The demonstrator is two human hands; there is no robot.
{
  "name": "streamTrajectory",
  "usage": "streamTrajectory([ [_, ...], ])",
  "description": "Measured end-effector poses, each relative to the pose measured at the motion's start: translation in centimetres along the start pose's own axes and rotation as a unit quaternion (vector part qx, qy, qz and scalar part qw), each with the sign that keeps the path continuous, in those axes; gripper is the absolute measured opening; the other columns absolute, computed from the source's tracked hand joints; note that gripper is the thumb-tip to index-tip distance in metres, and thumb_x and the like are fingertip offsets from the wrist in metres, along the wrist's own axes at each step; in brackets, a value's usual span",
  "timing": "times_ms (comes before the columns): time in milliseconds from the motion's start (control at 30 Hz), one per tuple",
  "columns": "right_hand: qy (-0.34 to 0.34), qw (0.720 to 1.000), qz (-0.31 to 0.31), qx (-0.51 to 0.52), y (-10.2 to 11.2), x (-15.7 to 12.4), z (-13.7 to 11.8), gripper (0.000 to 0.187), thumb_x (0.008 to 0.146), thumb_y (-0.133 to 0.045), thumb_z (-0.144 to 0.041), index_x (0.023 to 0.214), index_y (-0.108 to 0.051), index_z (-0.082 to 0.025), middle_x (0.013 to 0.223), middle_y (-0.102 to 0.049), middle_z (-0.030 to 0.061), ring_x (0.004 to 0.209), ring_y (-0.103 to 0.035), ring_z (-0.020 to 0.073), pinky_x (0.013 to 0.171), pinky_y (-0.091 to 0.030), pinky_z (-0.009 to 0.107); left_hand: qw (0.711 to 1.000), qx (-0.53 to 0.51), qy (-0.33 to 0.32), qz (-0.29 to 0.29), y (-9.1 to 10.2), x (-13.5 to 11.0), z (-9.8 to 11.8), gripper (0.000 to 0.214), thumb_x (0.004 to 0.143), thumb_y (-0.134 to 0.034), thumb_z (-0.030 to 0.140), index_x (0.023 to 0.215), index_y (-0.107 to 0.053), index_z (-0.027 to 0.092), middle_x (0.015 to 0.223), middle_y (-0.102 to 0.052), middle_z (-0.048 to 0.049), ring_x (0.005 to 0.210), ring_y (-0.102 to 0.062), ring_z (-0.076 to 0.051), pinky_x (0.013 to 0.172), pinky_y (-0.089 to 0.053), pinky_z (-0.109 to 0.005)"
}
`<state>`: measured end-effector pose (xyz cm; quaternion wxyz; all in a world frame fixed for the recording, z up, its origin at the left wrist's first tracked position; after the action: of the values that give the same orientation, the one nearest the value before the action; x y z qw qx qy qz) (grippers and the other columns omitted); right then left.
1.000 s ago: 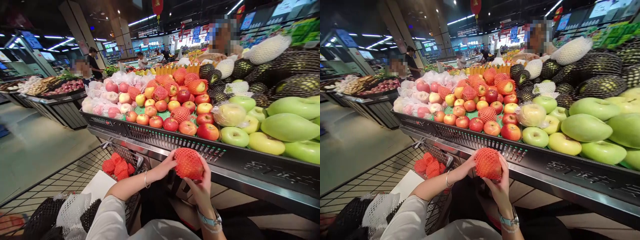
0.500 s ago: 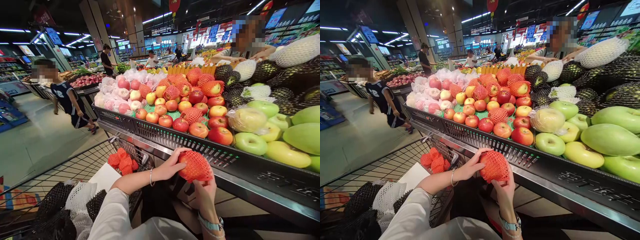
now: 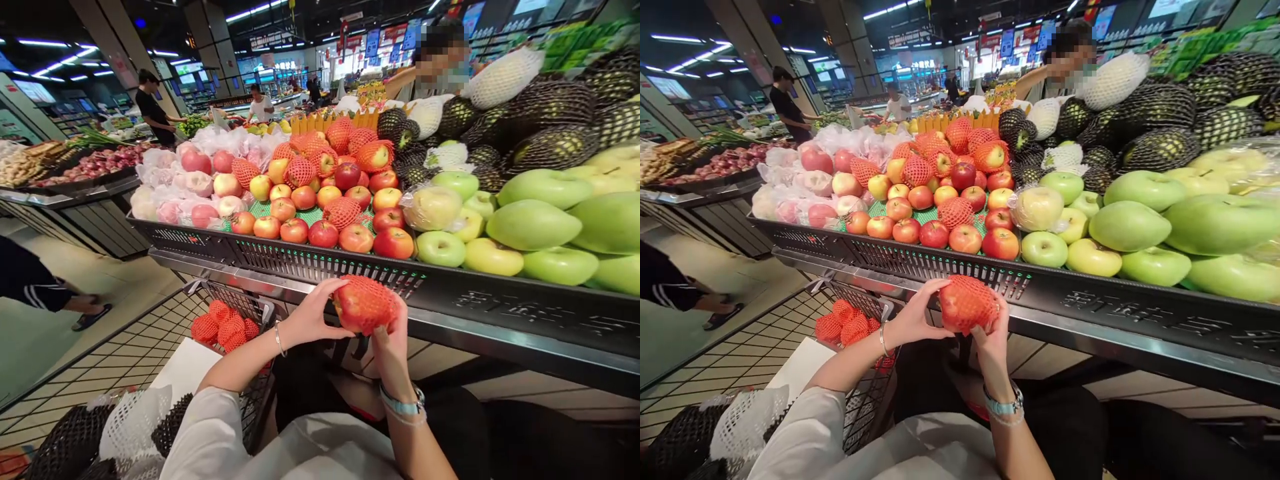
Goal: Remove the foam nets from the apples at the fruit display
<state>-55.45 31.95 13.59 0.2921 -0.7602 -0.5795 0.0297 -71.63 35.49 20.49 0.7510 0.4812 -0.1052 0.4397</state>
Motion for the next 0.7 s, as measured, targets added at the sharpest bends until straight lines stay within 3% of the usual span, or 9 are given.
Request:
streamTrajectory([
  [133,0.026,1.0,-0.014,-0.008,-0.7,0.1,-1.1,0.062,0.074,-0.074,-0.045,0.124,-0.042,-0.026,0.124,-0.054,0.0081,0.109,-0.057,0.0228,0.091,-0.048,0.036,0.997,-0.005,-0.027,0.075,-0.5,-0.3,-0.6,0.09,0.068,-0.08,0.04,0.142,-0.031,0.027,0.134,-0.046,-0.0149,0.127,-0.047,-0.03,0.104,-0.044,-0.05],
  [233,0.059,0.998,-0.015,-0.012,-1.1,-0.1,-1.6,0.043,0.082,-0.067,-0.037,0.118,-0.046,-0.029,0.135,-0.047,0.0071,0.122,-0.05,0.0229,0.098,-0.044,0.039,0.993,-0.019,-0.018,0.112,-0.7,-0.6,-1.1,0.088,0.069,-0.079,0.041,0.142,-0.031,0.027,0.136,-0.043,-0.0156,0.129,-0.045,-0.03,0.1,-0.048,-0.047],
  [333,0.096,0.991,-0.048,-0.08,-1.0,-0.1,-1.7,0.02,0.09,-0.056,-0.035,0.109,-0.056,-0.026,0.141,-0.041,0.0069,0.13,-0.042,0.0242,0.105,-0.037,0.041,0.988,-0.037,-0.003,0.153,-0.7,-0.8,-1.7,0.086,0.07,-0.078,0.046,0.141,-0.032,0.027,0.136,-0.042,-0.0151,0.129,-0.046,-0.03,0.098,-0.051,-0.044],
  [533,0.127,0.948,-0.165,-0.239,-0.2,0.3,-2.8,0.005,0.089,-0.059,-0.023,0.087,-0.063,-0.023,0.118,-0.05,0.0062,0.108,-0.052,0.02,0.095,-0.043,0.035,0.979,-0.05,0.001,0.198,-1.0,-1.0,-2.5,0.087,0.067,-0.08,0.043,0.14,-0.034,0.029,0.137,-0.041,-0.0132,0.131,-0.043,-0.03,0.101,-0.049,-0.044],
  [700,0.201,0.933,-0.17,-0.246,0.5,-0.2,-3.3,0.009,0.088,-0.058,-0.018,0.088,-0.065,-0.024,0.113,-0.052,0.0064,0.1,-0.053,0.0195,0.084,-0.047,0.033,0.972,-0.092,0.058,0.208,-1.8,-1.2,-3.2,0.083,0.072,-0.077,0.043,0.14,-0.034,0.026,0.139,-0.042,-0.0149,0.13,-0.047,-0.029,0.104,-0.046,-0.043],
])
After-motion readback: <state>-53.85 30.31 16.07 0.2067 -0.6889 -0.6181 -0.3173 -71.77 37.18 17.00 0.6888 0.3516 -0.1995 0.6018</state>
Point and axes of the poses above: each hand's wrist, its own x-axis towards the middle knuckle, its own y-axis out of the back of the hand, z = x × y, the point moved 1 cm from there along x, towards the middle knuckle
